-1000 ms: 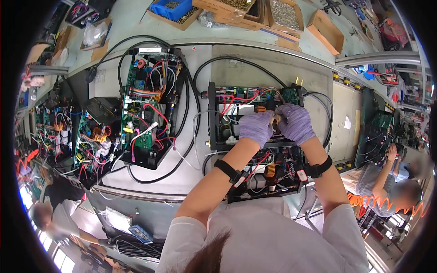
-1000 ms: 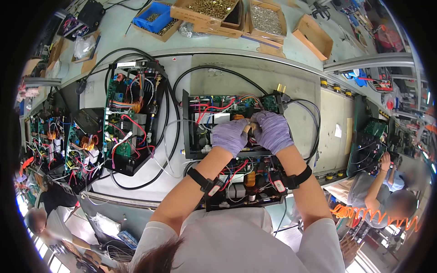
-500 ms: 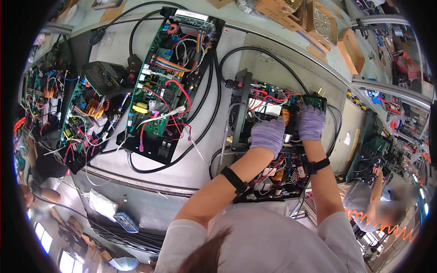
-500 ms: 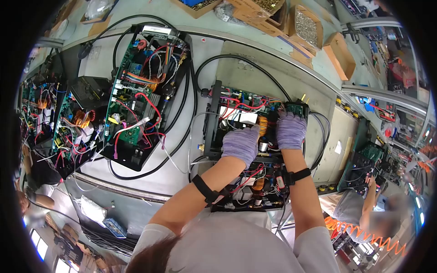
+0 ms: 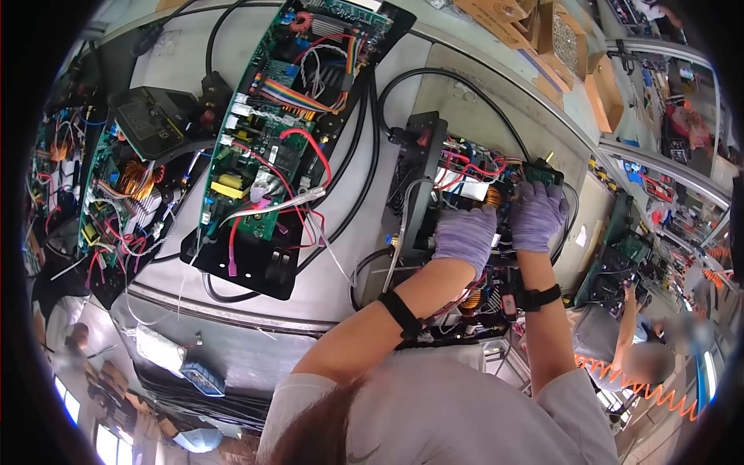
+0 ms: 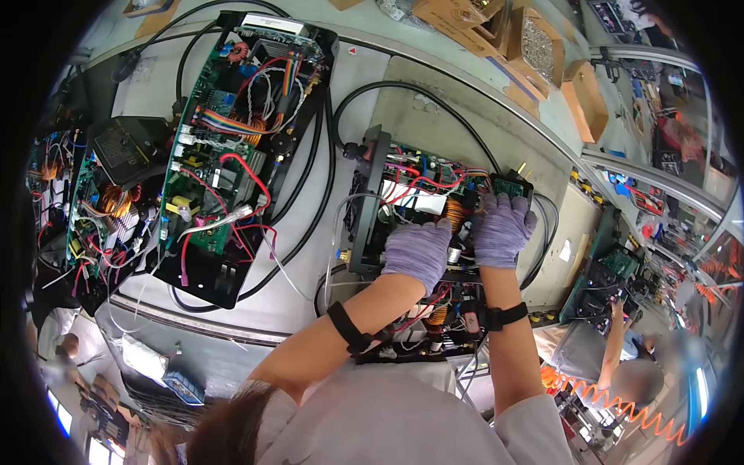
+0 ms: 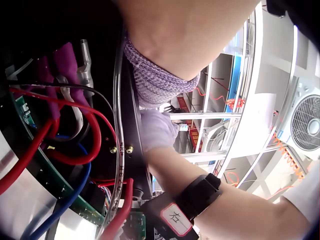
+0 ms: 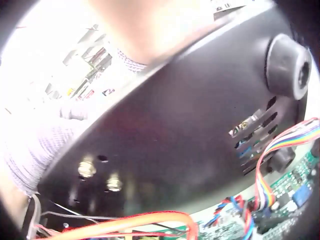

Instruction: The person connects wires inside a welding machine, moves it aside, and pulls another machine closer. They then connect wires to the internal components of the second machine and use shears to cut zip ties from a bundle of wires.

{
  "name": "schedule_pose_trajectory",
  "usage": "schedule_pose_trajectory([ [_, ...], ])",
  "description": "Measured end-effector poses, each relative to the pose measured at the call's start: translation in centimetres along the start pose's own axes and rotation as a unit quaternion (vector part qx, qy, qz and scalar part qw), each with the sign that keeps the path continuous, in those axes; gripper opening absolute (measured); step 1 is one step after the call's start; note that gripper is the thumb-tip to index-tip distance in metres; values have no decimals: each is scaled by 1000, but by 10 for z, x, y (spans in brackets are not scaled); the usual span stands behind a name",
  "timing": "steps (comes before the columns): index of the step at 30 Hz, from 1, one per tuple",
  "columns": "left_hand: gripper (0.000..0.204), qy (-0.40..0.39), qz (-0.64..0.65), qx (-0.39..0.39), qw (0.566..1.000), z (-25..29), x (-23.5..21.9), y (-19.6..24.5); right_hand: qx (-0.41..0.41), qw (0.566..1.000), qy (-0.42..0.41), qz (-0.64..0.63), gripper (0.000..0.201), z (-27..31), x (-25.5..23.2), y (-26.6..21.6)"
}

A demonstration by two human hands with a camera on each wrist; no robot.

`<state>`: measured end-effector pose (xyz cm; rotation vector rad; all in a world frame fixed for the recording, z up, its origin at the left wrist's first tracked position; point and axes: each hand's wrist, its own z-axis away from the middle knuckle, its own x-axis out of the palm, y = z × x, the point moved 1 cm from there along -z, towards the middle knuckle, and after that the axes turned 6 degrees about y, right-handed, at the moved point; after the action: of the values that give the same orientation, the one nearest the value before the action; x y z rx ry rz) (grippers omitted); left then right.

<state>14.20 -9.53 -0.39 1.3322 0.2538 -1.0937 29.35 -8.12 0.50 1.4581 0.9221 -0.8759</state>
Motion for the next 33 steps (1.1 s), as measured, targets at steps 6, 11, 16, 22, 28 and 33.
schedule_pose_trajectory([
  [6, 23, 62, 53, -9, 997, -23, 0, 7, -53, 977, 64, -197, 24, -1, -17, 17],
  [11, 23, 29, 27, 32, 999, -35, 0, 16, -84, 959, 66, -261, 25, 2, -29, 26],
  [16, 22, -13, -7, 10, 1000, -34, 0, 22, -39, 959, 5, -280, 24, 14, -24, 20],
  [22, 20, -27, 0, 8, 1000, -39, -1, 22, -35, 948, -86, -306, 20, 10, -17, 21],
  [28, 30, 58, 23, 36, 997, -38, 15, 16, -8, 975, -84, -207, 25, 4, 3, 34],
  [33, 31, 19, 27, -9, 999, -34, 0, 16, -21, 997, -35, -63, 18, -1, 21, 25],
])
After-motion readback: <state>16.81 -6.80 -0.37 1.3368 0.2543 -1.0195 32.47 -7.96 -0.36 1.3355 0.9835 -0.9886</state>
